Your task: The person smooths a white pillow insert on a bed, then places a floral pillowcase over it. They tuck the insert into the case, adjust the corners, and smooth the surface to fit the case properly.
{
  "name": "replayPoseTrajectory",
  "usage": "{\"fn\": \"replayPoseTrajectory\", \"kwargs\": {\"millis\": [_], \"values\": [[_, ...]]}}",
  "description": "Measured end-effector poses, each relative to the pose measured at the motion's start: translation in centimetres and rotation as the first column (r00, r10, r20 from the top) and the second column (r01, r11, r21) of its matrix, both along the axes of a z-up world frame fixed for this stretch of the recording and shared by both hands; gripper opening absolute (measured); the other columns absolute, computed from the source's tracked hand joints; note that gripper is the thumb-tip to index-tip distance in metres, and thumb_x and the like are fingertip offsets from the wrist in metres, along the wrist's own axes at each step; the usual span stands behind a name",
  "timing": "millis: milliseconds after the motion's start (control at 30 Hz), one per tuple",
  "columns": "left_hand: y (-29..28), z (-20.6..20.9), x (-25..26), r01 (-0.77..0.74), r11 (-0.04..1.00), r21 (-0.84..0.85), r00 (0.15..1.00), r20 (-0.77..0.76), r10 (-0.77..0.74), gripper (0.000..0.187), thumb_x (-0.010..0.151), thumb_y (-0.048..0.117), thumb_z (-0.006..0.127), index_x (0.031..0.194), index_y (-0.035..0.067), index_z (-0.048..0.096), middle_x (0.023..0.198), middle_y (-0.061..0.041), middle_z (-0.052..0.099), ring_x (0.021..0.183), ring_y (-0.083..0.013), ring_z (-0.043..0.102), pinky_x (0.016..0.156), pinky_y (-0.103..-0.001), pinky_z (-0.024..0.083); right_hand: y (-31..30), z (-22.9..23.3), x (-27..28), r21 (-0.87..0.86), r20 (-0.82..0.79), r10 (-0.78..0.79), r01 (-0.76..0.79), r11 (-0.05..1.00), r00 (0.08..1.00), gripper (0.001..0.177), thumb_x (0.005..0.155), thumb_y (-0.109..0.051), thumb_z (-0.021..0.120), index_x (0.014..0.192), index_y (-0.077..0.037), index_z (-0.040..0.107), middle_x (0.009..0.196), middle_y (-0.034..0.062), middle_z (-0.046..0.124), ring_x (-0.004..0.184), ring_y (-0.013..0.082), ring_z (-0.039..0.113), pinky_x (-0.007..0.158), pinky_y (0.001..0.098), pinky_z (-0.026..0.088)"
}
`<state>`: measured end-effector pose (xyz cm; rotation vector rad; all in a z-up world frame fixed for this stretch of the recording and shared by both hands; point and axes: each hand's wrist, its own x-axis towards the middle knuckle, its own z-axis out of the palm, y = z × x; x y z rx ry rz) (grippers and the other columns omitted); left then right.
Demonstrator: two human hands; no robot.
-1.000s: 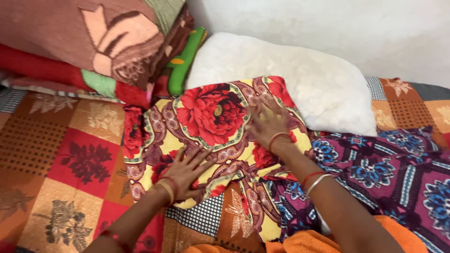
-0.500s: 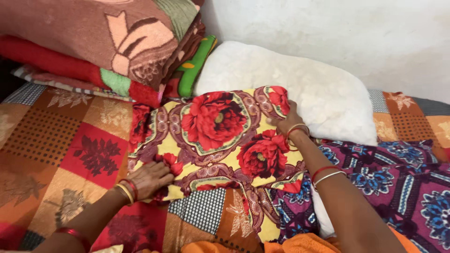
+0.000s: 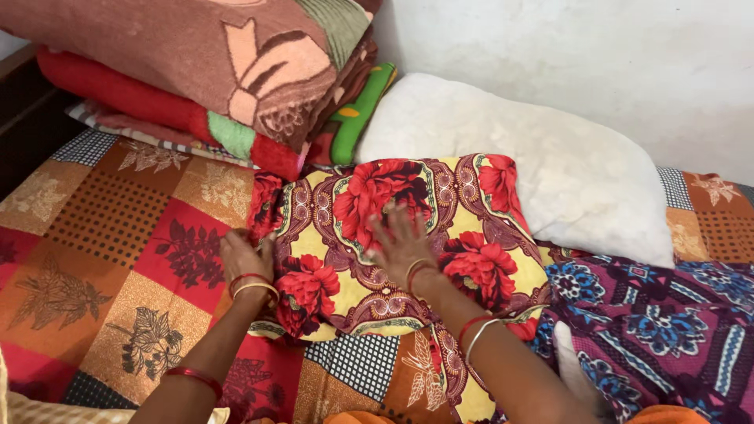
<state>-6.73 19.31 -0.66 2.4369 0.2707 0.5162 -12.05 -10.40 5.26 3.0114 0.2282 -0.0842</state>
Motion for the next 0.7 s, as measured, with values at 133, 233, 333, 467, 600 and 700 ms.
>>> {"fn": "replayPoseTrajectory", "kwargs": {"millis": [133,233,333,467,600,700], "values": [[2.8,-1.5,1.5,-0.025,0.997,-0.067,0.997,-0.076,0.020,0.028,0.102,0.032,0.059,0.112,0.007,0.063,0.102,-0.023,0.071,0.092,-0.0440,0.069,0.080,-0.054,0.054,1.6,-1.5,1.0,0.116,0.032,0.193,-0.195,0.974,0.981,0.078,0.100,-0.056,0.033,0.164,-0.019,0.008,0.168,0.0202,0.007,0.154,0.0339,0.003,0.121,0.0559,0.002],[4.3,-1.3,2.7,-0.103,0.985,-0.141,0.982,-0.172,0.078,0.021,0.105,0.025,0.054,0.109,0.006,0.062,0.096,-0.022,0.072,0.083,-0.0422,0.073,0.074,-0.053,0.057,0.6,-1.6,1.8,0.044,0.016,0.205,-0.206,0.978,0.979,0.074,0.101,-0.056,0.032,0.163,-0.021,0.013,0.168,0.0141,0.013,0.154,0.0318,0.006,0.122,0.0554,0.004],[3.8,-0.5,3.3,-0.101,0.992,-0.072,0.980,-0.178,0.087,0.025,0.103,0.028,0.062,0.108,0.003,0.060,0.099,-0.026,0.071,0.089,-0.0456,0.068,0.078,-0.057,0.052,-1.1,-0.5,2.5,0.099,0.167,0.024,-0.040,0.994,0.986,0.071,0.102,-0.058,0.034,0.159,-0.017,0.022,0.166,0.0125,0.020,0.152,0.0323,0.014,0.121,0.0549,0.008],[1.4,-0.1,2.5,-0.061,0.997,-0.048,0.995,-0.086,0.057,0.022,0.099,0.021,0.064,0.102,0.000,0.059,0.095,-0.025,0.066,0.088,-0.0397,0.063,0.078,-0.053,0.052,-0.7,0.2,3.4,0.089,0.295,-0.104,0.081,0.993,0.950,0.062,0.097,-0.045,0.050,0.149,-0.012,0.044,0.156,0.0109,0.040,0.143,0.0306,0.034,0.116,0.0532,0.025],[-3.1,-0.2,2.6,0.067,0.997,-0.029,0.967,0.248,-0.057,0.015,0.098,0.012,0.062,0.097,0.000,0.054,0.094,-0.017,0.059,0.089,-0.0323,0.058,0.083,-0.048,0.051,0.8,-0.6,4.8,0.171,0.188,-0.128,0.096,0.981,0.974,0.031,0.098,-0.009,0.056,0.127,-0.017,0.064,0.131,0.0115,0.061,0.126,0.0262,0.052,0.113,0.0441,0.039],[-4.4,1.0,2.5,0.090,0.950,-0.299,0.994,0.090,-0.066,0.015,0.108,0.013,0.056,0.104,-0.001,0.051,0.095,-0.013,0.056,0.088,-0.0271,0.056,0.084,-0.046,0.048,0.5,-1.3,6.3,0.379,0.229,-0.171,0.074,0.922,0.958,0.029,0.092,0.002,0.057,0.116,-0.012,0.066,0.111,0.0132,0.068,0.106,0.0273,0.062,0.099,0.0448,0.048]]}}
